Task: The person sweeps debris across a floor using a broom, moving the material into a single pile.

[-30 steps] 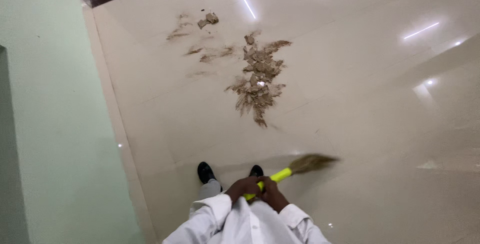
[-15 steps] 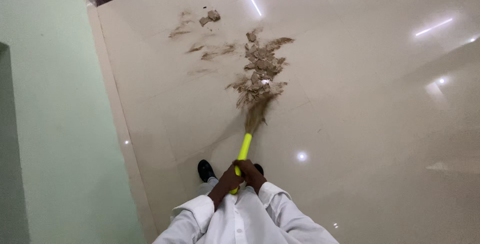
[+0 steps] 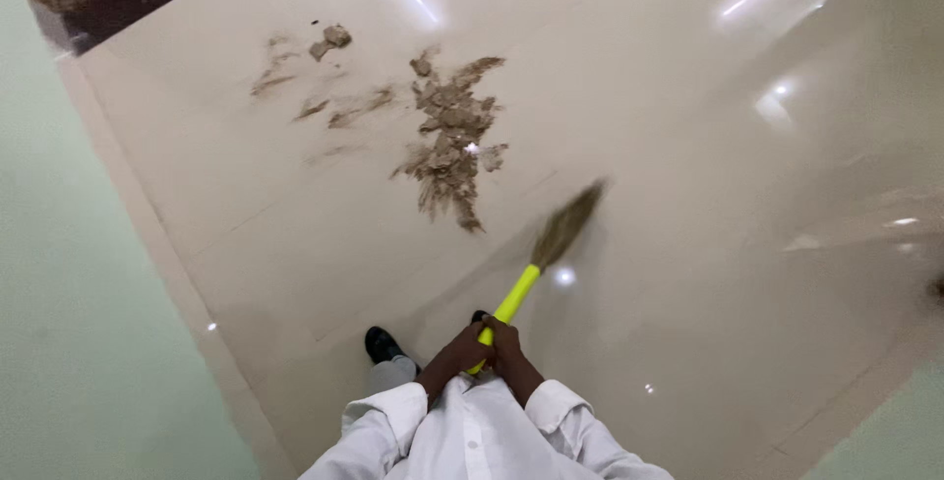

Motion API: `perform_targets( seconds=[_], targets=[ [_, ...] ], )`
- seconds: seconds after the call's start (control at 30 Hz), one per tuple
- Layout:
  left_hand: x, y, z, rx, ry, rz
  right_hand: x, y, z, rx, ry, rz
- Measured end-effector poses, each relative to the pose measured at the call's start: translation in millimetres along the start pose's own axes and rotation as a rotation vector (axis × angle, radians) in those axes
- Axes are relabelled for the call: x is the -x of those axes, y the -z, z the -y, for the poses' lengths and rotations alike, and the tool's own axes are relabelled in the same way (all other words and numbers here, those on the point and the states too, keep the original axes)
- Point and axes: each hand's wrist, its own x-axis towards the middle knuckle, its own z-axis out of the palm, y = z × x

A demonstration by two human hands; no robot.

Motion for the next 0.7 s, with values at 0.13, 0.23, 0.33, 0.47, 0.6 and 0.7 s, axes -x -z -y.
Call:
perform_targets(
  seconds=[0.13,0.23,0.33,0.47,0.6,0.7],
  targets=[
    [-5,-11,-10,0.228,0.091,0.132,7,13,11,0.092,-0.236,-0.240],
    [-5,-32,-11,0.195,-0.023,0.095,10,31,17,0.497,-0.045,-0.012],
    [-7,-49,-17,0.146,-0.160,0.147,14,45,25,0.485,0.024,-0.037],
    [-12,-69,-23,0.193,0.048,0.259,19,62,31,0.487,0.139,-0.076],
    [-10,-59,-25,-0.255,-0.021,0.334,28,63,22,0.489,0.269,-0.149],
    [-8,-45,-22,0.376,0.153,0.212,24,50,14,0.409,0.262,-0.168]
  ],
)
